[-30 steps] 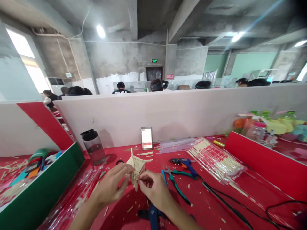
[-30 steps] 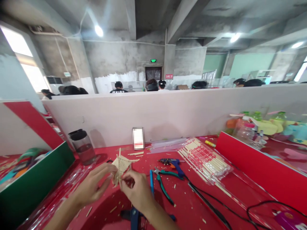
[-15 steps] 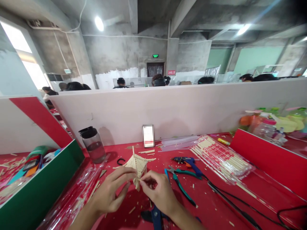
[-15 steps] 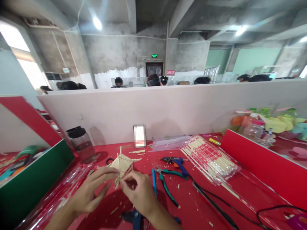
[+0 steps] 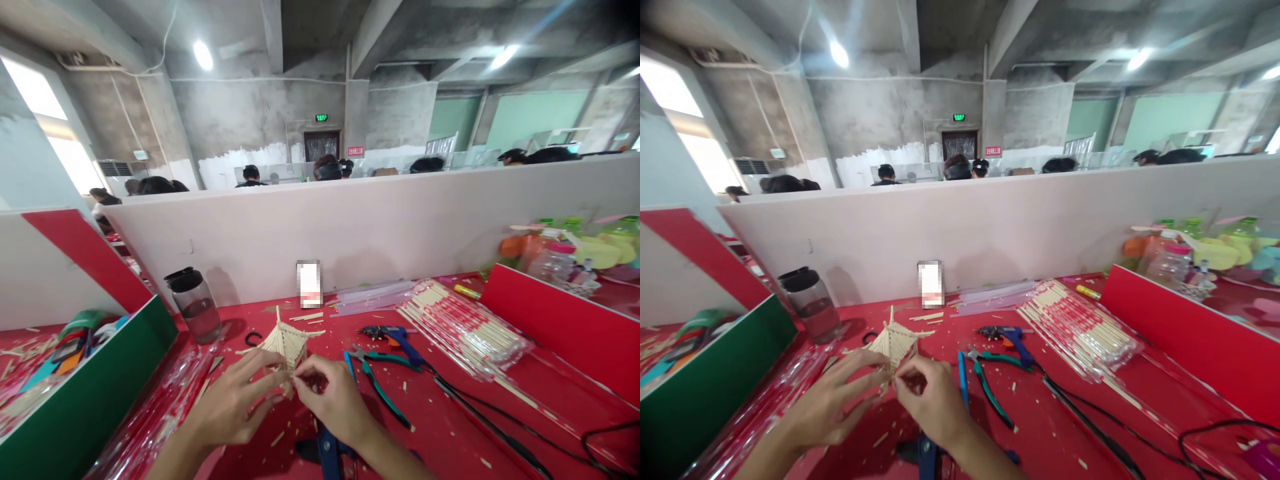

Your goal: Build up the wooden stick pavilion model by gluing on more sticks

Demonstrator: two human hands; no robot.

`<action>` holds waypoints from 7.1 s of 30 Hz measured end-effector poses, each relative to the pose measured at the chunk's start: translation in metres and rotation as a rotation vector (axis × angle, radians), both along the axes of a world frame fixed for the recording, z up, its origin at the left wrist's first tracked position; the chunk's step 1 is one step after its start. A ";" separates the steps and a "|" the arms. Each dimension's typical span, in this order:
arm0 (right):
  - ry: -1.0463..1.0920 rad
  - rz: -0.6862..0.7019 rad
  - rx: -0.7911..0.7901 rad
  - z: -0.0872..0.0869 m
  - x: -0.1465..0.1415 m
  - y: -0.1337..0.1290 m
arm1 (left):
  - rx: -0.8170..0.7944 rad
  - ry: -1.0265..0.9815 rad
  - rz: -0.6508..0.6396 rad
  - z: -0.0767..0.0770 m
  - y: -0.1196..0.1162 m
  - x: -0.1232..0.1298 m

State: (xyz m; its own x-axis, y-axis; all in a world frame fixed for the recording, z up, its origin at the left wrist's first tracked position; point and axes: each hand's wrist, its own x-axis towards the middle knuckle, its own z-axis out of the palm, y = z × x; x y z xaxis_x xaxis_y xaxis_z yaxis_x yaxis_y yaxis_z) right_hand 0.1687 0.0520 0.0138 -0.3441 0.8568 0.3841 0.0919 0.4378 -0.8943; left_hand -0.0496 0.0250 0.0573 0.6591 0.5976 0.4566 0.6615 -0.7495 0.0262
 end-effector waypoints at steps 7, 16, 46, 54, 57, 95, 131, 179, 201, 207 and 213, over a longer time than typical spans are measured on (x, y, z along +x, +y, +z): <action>0.019 -0.009 -0.003 -0.001 -0.001 0.001 | 0.055 0.059 0.020 -0.002 0.002 0.001; 0.020 0.016 -0.020 0.006 -0.001 -0.002 | 0.095 -0.492 0.097 -0.039 -0.011 0.001; 0.009 -0.004 -0.110 0.013 -0.001 -0.007 | -0.840 -1.664 0.480 -0.089 -0.024 0.087; 0.018 0.023 -0.143 0.013 -0.002 -0.009 | -0.871 -1.886 0.495 -0.084 -0.025 0.093; 0.029 0.018 -0.151 0.013 -0.002 -0.008 | -0.862 -1.943 0.498 -0.082 -0.024 0.095; -0.887 0.029 0.054 0.033 0.059 0.034 | -0.870 -2.113 0.483 -0.082 -0.021 0.099; -0.856 -0.063 0.032 0.002 0.062 0.048 | -0.873 -2.101 0.363 -0.079 -0.024 0.094; 0.101 -0.001 0.169 0.027 0.009 -0.009 | -0.822 -2.335 0.439 -0.069 -0.024 0.092; 0.045 -0.012 0.166 0.020 0.000 -0.019 | -0.861 -2.271 0.326 -0.075 -0.026 0.092; 0.045 -0.013 0.165 0.018 -0.001 -0.017 | -0.867 -2.249 0.287 -0.079 -0.026 0.090; 0.035 0.000 0.179 0.019 -0.001 -0.018 | -0.862 -2.247 0.335 -0.074 -0.026 0.092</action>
State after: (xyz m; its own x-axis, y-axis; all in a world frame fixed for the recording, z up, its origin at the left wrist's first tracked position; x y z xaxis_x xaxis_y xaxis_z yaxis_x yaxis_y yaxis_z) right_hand 0.1680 0.0337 0.0328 -0.3274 0.7739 0.5421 0.0621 0.5901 -0.8050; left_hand 0.0420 -0.0013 -0.0168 -0.3779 0.8881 -0.2617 -0.7373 -0.1177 0.6652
